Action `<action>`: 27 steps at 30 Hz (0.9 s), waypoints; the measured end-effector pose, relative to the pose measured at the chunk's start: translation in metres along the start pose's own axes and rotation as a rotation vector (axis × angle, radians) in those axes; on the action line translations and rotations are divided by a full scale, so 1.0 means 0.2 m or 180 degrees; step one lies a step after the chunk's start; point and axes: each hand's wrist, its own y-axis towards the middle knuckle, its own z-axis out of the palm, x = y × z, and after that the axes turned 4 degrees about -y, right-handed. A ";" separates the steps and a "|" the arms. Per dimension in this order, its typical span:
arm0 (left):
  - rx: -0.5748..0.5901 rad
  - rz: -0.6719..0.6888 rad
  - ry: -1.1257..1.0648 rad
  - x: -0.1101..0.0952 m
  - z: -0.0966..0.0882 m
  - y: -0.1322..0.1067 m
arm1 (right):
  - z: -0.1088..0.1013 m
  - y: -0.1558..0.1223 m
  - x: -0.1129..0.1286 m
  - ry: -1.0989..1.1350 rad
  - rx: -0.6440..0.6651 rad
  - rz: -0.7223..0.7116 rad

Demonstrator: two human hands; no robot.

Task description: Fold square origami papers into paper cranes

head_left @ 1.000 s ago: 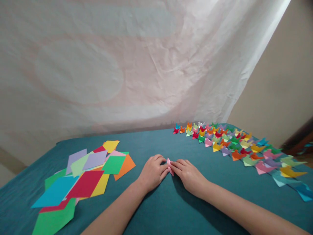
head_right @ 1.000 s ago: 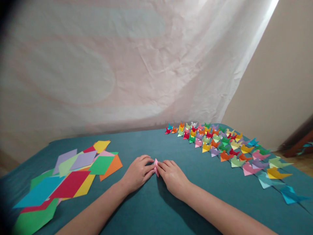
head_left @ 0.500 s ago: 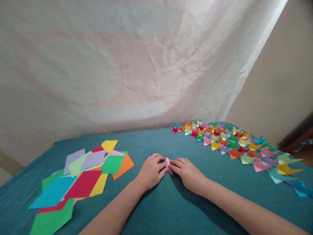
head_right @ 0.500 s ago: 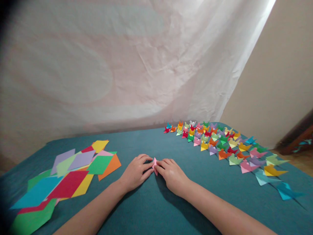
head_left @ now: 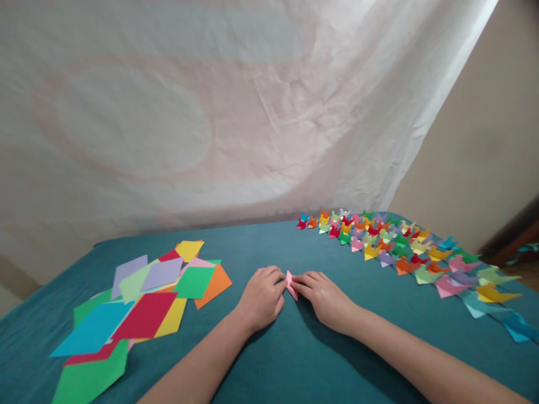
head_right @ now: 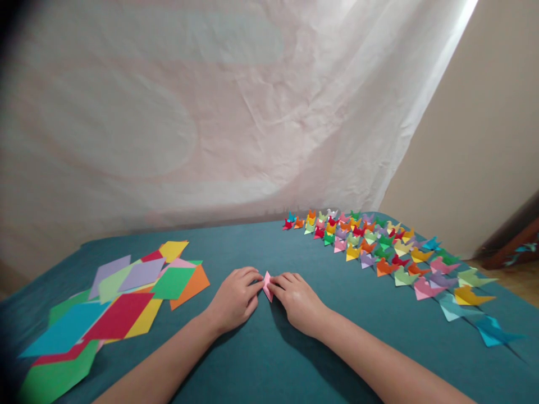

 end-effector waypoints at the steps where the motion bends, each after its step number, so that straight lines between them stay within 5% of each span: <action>1: 0.0039 0.0022 0.0016 0.00 0.00 0.00 | 0.00 0.00 0.00 0.0009 0.0012 0.0009; 27: 0.0398 0.0235 0.0502 -0.06 -0.01 0.01 | -0.04 0.01 0.02 -0.0033 0.0144 0.0092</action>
